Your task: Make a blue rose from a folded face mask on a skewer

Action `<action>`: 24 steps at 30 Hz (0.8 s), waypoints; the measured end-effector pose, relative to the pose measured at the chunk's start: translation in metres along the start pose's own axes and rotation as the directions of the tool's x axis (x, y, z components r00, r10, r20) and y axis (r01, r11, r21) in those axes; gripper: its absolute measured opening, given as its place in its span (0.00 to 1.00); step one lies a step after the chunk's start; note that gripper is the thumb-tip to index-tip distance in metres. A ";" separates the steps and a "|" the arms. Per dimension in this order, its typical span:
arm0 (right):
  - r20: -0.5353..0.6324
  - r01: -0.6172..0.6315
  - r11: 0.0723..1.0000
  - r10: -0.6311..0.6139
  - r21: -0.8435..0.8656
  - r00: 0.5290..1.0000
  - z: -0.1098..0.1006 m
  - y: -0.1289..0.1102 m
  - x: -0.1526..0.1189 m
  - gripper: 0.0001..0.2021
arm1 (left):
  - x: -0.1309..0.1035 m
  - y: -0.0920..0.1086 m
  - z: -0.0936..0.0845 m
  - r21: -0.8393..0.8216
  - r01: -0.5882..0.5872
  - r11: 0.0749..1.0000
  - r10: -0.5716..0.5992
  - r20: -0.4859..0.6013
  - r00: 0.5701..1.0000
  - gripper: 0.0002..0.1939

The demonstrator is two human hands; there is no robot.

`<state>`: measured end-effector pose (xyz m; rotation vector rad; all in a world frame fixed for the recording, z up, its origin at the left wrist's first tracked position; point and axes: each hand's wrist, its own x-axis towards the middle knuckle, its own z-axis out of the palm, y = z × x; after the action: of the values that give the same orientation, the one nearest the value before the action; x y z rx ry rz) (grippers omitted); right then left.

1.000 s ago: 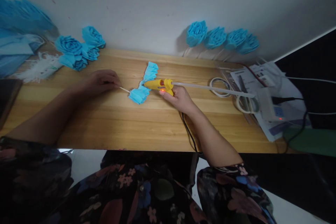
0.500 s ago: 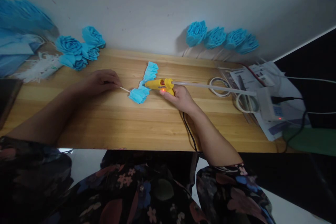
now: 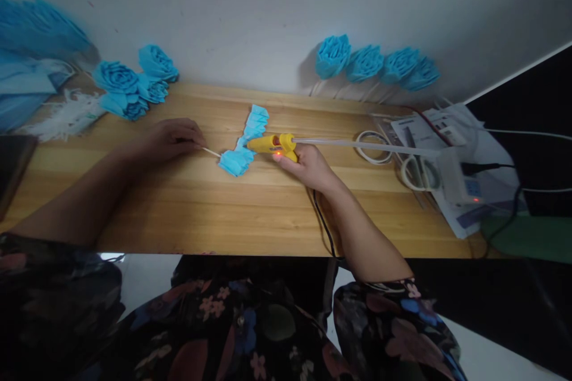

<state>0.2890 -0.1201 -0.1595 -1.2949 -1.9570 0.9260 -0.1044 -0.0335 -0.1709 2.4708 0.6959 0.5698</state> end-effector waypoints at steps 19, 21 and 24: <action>0.039 -0.008 1.000 0.008 0.005 0.999 -0.013 -0.005 -0.002 0.21 | 0.000 0.004 -0.004 0.021 0.061 0.998 -0.062 0.040 0.997 0.22; 0.047 -0.014 1.000 0.014 -0.006 0.999 -0.015 -0.004 -0.003 0.21 | 0.000 0.004 -0.004 0.013 0.062 0.998 -0.062 0.038 0.997 0.21; 0.061 0.000 1.000 0.001 -0.015 0.998 -0.017 -0.003 -0.003 0.20 | 0.000 0.005 -0.004 0.012 0.057 0.998 -0.057 0.042 0.997 0.19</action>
<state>0.3014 -0.1199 -0.1476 -1.2893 -2.0139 0.9629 -0.1051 -0.0357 -0.1651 2.4570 0.7523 0.4926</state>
